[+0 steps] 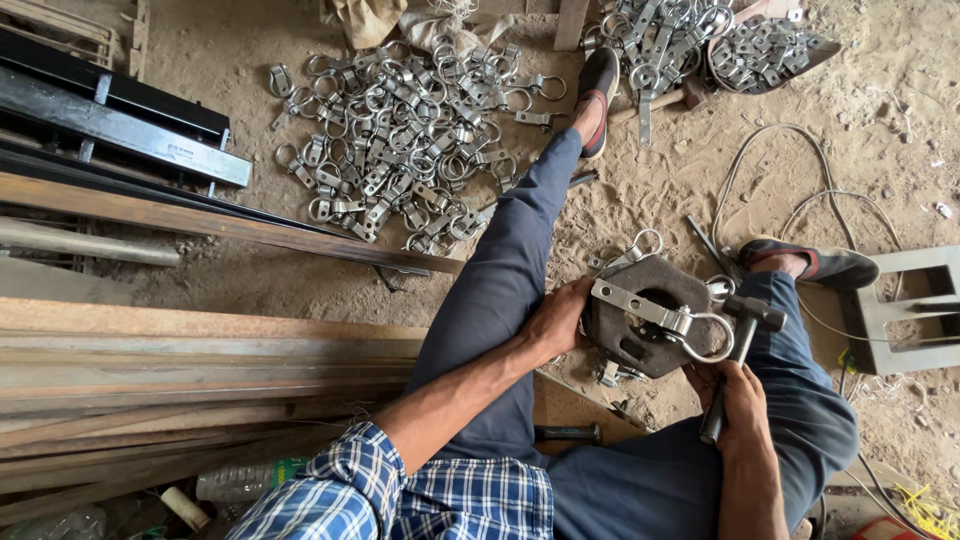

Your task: The person sits on the ground and repeatedly hammers small metal parts held in a clamp. They pick up parts from a pile, position them in the clamp, strike them with a hammer, and then remove the finished pieces.

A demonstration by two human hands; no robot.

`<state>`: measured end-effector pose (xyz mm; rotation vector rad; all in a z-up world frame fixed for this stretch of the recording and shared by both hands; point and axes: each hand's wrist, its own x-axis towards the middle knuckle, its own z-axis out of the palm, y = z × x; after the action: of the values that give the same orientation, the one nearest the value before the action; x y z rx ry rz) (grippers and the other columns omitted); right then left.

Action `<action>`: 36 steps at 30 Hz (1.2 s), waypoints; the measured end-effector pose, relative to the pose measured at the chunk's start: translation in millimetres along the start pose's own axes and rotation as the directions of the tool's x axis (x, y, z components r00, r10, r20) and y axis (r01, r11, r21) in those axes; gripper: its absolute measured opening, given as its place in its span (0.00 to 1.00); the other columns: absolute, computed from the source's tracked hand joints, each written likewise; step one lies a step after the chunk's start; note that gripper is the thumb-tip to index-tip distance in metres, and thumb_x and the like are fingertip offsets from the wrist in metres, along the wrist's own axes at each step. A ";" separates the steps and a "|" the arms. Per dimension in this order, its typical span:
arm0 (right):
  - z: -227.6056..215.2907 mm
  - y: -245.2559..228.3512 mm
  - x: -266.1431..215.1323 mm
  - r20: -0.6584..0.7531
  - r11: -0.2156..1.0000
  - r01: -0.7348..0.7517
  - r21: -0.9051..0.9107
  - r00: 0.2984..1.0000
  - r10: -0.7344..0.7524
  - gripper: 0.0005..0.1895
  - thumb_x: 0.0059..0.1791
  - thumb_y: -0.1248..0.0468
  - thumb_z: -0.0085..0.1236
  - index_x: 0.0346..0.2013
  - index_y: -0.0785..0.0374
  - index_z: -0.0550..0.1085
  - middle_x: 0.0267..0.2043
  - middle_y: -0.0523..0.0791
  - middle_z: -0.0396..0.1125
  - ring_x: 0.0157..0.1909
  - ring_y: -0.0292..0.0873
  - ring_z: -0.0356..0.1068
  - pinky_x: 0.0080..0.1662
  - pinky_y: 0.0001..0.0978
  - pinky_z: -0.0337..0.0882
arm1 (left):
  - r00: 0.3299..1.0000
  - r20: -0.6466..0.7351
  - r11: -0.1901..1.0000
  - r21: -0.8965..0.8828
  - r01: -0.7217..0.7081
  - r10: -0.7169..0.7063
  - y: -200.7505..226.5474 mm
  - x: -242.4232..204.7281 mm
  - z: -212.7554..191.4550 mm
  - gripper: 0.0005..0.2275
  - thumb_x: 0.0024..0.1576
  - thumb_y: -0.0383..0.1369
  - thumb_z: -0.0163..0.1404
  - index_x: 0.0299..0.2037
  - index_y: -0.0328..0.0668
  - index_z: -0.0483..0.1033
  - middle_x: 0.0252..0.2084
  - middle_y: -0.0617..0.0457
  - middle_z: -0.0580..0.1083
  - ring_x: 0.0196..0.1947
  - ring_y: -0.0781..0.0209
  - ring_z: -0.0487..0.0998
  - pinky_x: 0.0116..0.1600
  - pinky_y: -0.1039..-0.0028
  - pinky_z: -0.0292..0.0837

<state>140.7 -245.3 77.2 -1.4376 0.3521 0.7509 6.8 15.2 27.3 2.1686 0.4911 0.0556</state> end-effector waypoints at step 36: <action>-12.7 7.3 15.3 0.156 0.988 -0.027 0.155 0.988 0.003 0.08 0.60 0.67 0.47 0.41 0.70 0.70 0.33 0.45 0.62 0.38 0.41 0.71 0.58 0.42 0.75 | 0.787 0.033 0.721 0.380 -0.580 0.616 28.3 10.2 -89.7 0.12 0.58 0.21 0.57 0.51 0.38 0.80 0.54 0.44 0.78 0.54 0.49 0.81 0.58 0.69 0.80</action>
<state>149.9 -254.1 60.2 -1.2219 0.2950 0.8243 6.3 72.6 102.5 2.6325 -0.2020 0.4628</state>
